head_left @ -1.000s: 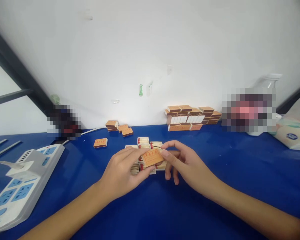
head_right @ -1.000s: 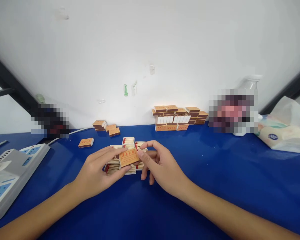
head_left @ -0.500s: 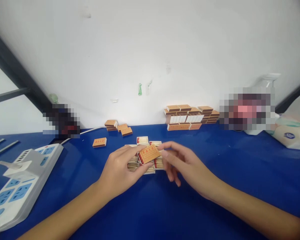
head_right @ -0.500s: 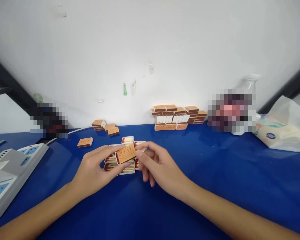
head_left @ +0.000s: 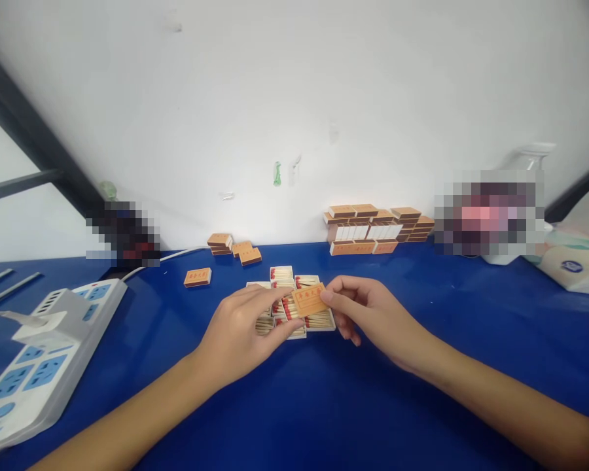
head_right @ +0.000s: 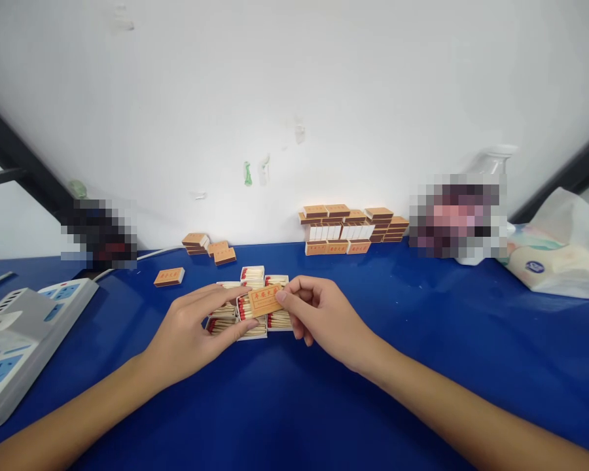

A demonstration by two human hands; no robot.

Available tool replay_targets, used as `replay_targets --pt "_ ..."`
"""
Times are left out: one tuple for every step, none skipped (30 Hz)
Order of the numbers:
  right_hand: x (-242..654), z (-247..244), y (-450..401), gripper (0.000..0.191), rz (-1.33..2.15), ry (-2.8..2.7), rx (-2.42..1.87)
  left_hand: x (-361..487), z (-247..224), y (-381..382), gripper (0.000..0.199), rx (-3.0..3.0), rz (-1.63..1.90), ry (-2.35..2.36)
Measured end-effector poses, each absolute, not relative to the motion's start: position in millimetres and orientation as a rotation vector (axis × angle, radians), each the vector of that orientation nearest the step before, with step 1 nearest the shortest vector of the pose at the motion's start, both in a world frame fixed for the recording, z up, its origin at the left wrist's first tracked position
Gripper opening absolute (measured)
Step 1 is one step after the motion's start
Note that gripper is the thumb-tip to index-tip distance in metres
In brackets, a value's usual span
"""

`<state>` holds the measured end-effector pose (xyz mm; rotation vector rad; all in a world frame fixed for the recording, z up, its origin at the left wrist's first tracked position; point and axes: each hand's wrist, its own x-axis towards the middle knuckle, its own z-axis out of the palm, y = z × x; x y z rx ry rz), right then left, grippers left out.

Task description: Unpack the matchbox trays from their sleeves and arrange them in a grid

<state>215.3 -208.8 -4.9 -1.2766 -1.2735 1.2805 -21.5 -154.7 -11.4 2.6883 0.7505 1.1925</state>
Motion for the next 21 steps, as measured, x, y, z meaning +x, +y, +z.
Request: replay_targets --pt "216 -5 -208 0.044 1.281 -1.27 -1.276 -21 -11 -155 0.038 2.669 1.184 0.76" --pt "217 -4 -207 0.044 1.281 -1.264 -1.275 -21 -10 -155 0.038 2.651 1.174 0.771" --pt "218 -4 -206 0.045 1.28 -1.259 -1.272 -21 -10 -155 0.038 2.634 1.164 0.78" --pt "218 -3 -206 0.044 1.277 -1.256 -1.271 -22 -10 -154 0.038 2.622 1.156 0.785" --pt "218 -2 -206 0.044 1.274 -1.256 -1.27 -22 -10 -154 0.039 2.614 1.154 0.785" --pt "219 -2 -206 0.044 1.271 -1.258 -1.271 -22 -11 -154 0.038 2.61 1.156 0.784" --pt "219 -1 -206 0.043 1.267 -1.26 -1.272 -22 -11 -154 0.038 2.609 1.159 0.781" --pt "219 -1 -206 0.042 1.262 -1.261 -1.272 -23 -11 -154 0.038 2.608 1.166 0.781" --pt "220 0 -206 0.042 1.255 -1.262 -1.27 -23 -10 -154 0.038 2.607 1.171 0.785" --pt "221 0 -206 0.042 1.248 -1.261 -1.266 -23 -10 -154 0.038 2.605 1.174 0.796" --pt "223 0 -204 0.042 1.24 -1.26 -1.26 -23 -9 -154 0.037 2.6 1.177 0.808" --pt "226 -1 -202 0.042 1.227 -1.259 -1.253 -23 -9 -154 0.036 2.595 1.185 0.822" --pt "230 -1 -198 0.042 1.208 -1.256 -1.248 -23 -8 -153 0.035 2.591 1.195 0.84" --pt "236 -1 -194 0.042 1.174 -1.25 -1.247 -23 -7 -153 0.034 2.59 1.205 0.862" --pt "245 -1 -188 0.041 1.121 -1.238 -1.251 -24 -7 -151 0.033 2.59 1.216 0.884" --pt "256 -1 -181 0.04 1.05 -1.224 -1.263 -25 -7 -149 0.033 2.59 1.227 0.911" --pt "270 0 -173 0.037 0.951 -1.201 -1.277 -26 -7 -147 0.033 2.589 1.232 0.94" --pt "287 1 -165 0.036 0.829 -1.176 -1.298 -28 -8 -144 0.034 2.585 1.227 0.971" --pt "305 3 -158 0.034 0.701 -1.154 -1.324 -29 -8 -140 0.034 2.58 1.212 1.003" --pt "324 5 -150 0.032 0.581 -1.151 -1.361 -31 -9 -136 0.034 2.576 1.194 1.036" --pt "343 7 -144 0.034 0.514 -1.135 -1.379 -33 -10 -131 0.034 2.577 1.174 1.067"
